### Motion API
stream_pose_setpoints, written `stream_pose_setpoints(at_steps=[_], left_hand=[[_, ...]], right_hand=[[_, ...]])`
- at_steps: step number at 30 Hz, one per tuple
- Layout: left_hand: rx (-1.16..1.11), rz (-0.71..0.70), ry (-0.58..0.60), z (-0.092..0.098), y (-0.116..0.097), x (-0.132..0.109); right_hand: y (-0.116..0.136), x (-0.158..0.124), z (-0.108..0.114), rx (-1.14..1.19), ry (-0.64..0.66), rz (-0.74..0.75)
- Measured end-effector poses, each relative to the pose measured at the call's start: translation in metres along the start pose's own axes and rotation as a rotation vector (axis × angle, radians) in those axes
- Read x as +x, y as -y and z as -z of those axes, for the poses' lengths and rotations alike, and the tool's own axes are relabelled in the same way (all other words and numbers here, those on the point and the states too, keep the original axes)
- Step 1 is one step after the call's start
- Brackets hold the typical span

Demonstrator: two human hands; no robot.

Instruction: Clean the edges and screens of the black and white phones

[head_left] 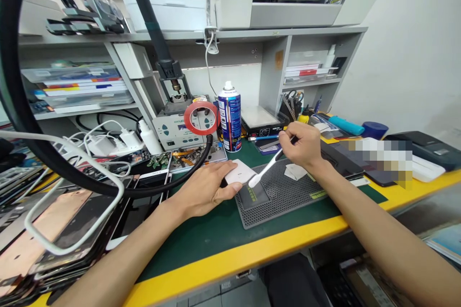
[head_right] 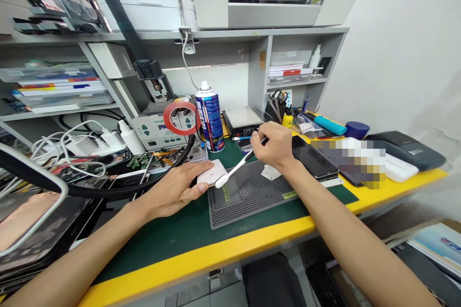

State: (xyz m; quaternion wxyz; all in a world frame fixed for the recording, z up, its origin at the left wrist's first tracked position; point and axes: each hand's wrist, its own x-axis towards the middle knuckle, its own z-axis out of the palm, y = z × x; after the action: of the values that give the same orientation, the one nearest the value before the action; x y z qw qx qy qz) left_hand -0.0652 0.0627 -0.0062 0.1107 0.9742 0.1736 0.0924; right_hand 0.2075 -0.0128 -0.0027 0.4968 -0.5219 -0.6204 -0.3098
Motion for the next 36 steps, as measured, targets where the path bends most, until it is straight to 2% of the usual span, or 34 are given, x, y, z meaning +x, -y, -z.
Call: stream_pose_setpoints(at_steps=[7, 12, 19, 28, 36], left_hand=[[0.005, -0.004, -0.002, -0.001, 0.001, 0.000], [0.014, -0.019, -0.009, -0.002, 0.002, 0.000], [0.036, 0.003, 0.008, -0.004, 0.004, 0.000], [0.076, 0.010, 0.027, -0.004, 0.001, 0.000], [0.120, 0.058, 0.096, -0.003, -0.004, 0.000]], right_hand=[[-0.009, 0.001, 0.003, -0.012, 0.026, -0.024], [0.003, -0.003, -0.003, 0.016, 0.062, -0.027], [0.013, -0.008, -0.010, 0.039, 0.041, -0.014], [-0.012, -0.004, -0.003, 0.044, 0.095, -0.048], [-0.025, -0.003, 0.000, -0.077, 0.238, -0.243]])
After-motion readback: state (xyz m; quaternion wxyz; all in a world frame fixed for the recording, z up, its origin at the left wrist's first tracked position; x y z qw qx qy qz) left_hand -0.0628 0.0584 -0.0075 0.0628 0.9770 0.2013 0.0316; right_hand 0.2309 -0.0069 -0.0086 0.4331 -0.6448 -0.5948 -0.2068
